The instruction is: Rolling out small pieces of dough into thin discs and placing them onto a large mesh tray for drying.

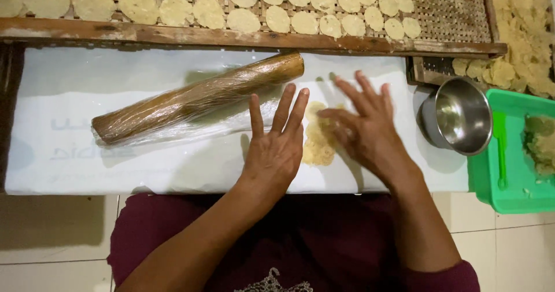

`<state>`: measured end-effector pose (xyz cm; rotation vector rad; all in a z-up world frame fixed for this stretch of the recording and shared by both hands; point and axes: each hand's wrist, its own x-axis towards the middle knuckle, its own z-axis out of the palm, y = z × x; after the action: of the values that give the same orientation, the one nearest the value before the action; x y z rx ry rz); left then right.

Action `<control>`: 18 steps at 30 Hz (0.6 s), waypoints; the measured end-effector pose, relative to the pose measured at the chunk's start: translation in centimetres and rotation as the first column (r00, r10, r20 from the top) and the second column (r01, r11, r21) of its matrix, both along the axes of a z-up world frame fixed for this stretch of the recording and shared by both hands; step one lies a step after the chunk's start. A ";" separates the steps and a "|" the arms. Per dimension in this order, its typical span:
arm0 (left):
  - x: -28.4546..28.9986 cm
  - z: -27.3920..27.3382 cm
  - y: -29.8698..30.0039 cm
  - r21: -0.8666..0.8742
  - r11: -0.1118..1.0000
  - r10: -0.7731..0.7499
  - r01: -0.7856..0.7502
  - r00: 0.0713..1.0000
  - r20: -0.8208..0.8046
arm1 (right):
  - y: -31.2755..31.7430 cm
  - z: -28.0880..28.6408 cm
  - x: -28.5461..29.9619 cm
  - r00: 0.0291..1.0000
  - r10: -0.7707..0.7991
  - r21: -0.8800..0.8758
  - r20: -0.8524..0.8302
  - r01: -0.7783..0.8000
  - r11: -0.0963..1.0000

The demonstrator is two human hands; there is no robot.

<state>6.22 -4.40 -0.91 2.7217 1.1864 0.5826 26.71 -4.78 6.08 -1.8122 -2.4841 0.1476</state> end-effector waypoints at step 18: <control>-1.4 1.7 0.7 -0.101 0.995 0.021 -0.011 0.995 0.100 | -2.5 1.6 -2.2 0.960 -0.268 -0.337 0.081 0.279 0.899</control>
<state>4.81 -3.71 0.80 2.5697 1.1807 0.6372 24.47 -7.25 7.72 -2.2933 -2.3013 0.5760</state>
